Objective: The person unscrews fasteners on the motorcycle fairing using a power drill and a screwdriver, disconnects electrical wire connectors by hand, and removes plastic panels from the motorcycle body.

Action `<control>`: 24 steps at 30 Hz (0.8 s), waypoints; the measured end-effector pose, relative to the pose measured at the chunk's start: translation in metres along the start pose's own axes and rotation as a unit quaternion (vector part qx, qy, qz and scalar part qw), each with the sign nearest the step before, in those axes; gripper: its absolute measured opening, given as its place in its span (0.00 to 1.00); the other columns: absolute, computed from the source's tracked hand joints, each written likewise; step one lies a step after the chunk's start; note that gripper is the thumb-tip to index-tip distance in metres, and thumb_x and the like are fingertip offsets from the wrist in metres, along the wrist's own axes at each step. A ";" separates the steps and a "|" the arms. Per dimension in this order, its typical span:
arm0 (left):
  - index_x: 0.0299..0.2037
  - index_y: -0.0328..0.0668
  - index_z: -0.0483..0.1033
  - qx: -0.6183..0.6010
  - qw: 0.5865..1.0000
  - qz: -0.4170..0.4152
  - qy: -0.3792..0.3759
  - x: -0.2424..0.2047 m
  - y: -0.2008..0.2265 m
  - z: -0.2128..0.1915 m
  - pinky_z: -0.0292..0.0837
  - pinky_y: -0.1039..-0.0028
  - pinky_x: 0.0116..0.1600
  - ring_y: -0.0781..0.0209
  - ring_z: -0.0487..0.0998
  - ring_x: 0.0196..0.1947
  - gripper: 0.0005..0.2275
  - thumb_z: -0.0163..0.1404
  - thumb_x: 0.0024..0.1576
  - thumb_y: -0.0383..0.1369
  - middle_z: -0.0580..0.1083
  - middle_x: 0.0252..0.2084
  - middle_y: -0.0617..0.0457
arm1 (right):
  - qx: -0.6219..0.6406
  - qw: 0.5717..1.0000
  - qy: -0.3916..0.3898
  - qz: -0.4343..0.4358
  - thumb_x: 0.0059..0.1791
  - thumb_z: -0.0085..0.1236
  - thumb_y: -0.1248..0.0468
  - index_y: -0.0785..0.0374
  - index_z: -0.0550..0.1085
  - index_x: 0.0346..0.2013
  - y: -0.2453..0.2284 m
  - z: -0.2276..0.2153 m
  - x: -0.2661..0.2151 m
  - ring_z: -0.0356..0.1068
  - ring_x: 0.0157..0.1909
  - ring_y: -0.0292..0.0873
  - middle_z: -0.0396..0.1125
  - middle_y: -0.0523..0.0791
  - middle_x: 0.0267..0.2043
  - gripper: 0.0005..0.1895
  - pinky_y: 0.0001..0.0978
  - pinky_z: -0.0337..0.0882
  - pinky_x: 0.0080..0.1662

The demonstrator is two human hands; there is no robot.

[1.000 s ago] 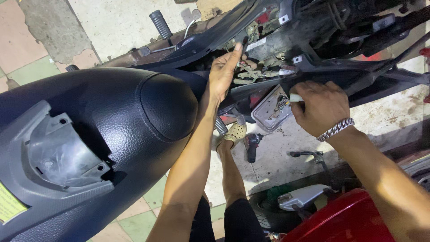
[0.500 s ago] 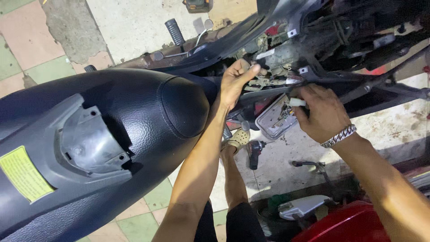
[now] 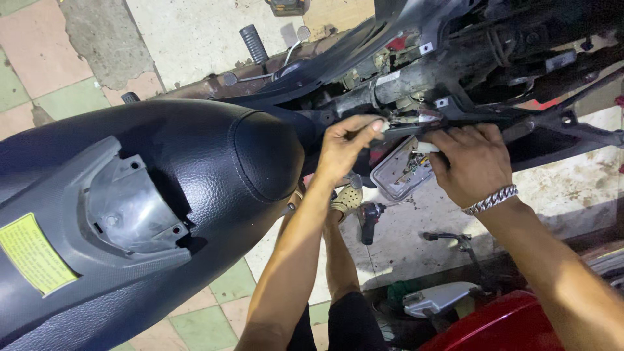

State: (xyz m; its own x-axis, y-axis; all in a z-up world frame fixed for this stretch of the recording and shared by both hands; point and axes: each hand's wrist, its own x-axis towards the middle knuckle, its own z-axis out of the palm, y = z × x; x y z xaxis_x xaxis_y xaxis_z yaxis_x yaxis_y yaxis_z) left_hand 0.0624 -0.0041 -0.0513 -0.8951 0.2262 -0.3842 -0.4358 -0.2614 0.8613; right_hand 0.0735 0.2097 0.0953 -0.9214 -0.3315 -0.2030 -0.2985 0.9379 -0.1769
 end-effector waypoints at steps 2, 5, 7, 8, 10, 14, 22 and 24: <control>0.47 0.38 0.81 -0.001 1.000 -0.018 -0.013 0.003 -0.007 0.009 0.75 0.74 0.41 0.66 0.82 0.39 0.09 0.59 0.60 0.33 0.81 0.40 0.52 | -0.006 1.000 -0.007 0.011 0.49 0.58 0.59 0.55 0.78 0.50 0.000 0.001 -0.002 0.72 0.50 0.51 0.74 0.49 0.43 0.15 0.47 0.65 0.58; 0.48 0.34 0.76 -0.094 0.994 -0.023 -0.050 0.015 -0.025 0.024 0.78 0.71 0.43 0.60 0.83 0.41 0.09 0.61 0.60 0.26 0.79 0.41 0.48 | -0.017 1.000 -0.011 0.018 0.50 0.58 0.58 0.55 0.78 0.51 0.002 0.003 -0.006 0.72 0.51 0.50 0.73 0.48 0.44 0.16 0.46 0.65 0.57; 0.49 0.32 0.73 -0.184 0.980 -0.009 -0.074 0.019 -0.033 0.027 0.81 0.68 0.46 0.56 0.84 0.45 0.11 0.61 0.60 0.22 0.77 0.43 0.45 | -0.021 1.000 -0.005 0.014 0.50 0.58 0.59 0.56 0.78 0.52 0.004 0.003 -0.006 0.71 0.51 0.50 0.73 0.48 0.45 0.16 0.46 0.65 0.56; 0.49 0.30 0.71 -0.213 0.973 -0.044 -0.070 0.018 -0.035 0.027 0.81 0.66 0.50 0.53 0.84 0.46 0.12 0.59 0.59 0.21 0.78 0.46 0.41 | -0.006 1.000 -0.004 0.009 0.49 0.59 0.59 0.57 0.78 0.52 0.005 0.003 -0.006 0.70 0.51 0.51 0.72 0.48 0.43 0.17 0.46 0.65 0.55; 0.49 0.28 0.70 -0.242 0.965 -0.080 -0.065 0.017 -0.034 0.027 0.82 0.64 0.54 0.50 0.84 0.48 0.13 0.58 0.58 0.19 0.80 0.49 0.38 | 0.008 1.000 -0.003 0.004 0.48 0.60 0.59 0.58 0.78 0.52 0.005 0.002 -0.008 0.69 0.51 0.51 0.70 0.48 0.42 0.18 0.46 0.65 0.54; 0.53 0.29 0.75 -0.217 0.967 -0.114 -0.071 0.014 -0.023 0.020 0.81 0.63 0.56 0.49 0.83 0.49 0.14 0.57 0.57 0.23 0.79 0.49 0.38 | 0.062 0.998 0.010 -0.023 0.48 0.61 0.62 0.61 0.78 0.53 0.008 0.000 -0.012 0.68 0.48 0.51 0.69 0.48 0.41 0.19 0.46 0.65 0.52; 0.53 0.31 0.77 -0.165 0.977 -0.113 -0.068 0.009 -0.028 0.021 0.81 0.66 0.52 0.54 0.83 0.46 0.14 0.58 0.59 0.29 0.80 0.46 0.44 | 0.144 0.986 0.039 -0.078 0.48 0.60 0.66 0.61 0.75 0.54 0.012 -0.003 -0.022 0.71 0.55 0.48 0.72 0.47 0.49 0.19 0.51 0.62 0.69; 0.53 0.33 0.77 -0.160 0.978 -0.118 -0.063 0.009 -0.029 0.021 0.80 0.67 0.51 0.54 0.83 0.46 0.14 0.59 0.58 0.30 0.80 0.46 0.44 | 0.155 0.981 0.052 -0.107 0.47 0.59 0.67 0.61 0.72 0.53 0.008 -0.004 -0.027 0.68 0.63 0.51 0.72 0.49 0.57 0.20 0.58 0.51 0.74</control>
State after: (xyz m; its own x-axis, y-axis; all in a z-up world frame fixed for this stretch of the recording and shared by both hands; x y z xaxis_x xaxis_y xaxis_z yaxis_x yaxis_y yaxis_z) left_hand 0.0694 0.0256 -0.0725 -0.7556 0.4250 -0.4984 -0.6546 -0.4636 0.5971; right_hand 0.0946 0.2268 0.1031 -0.8710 -0.4903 -0.0319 -0.4131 0.7658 -0.4929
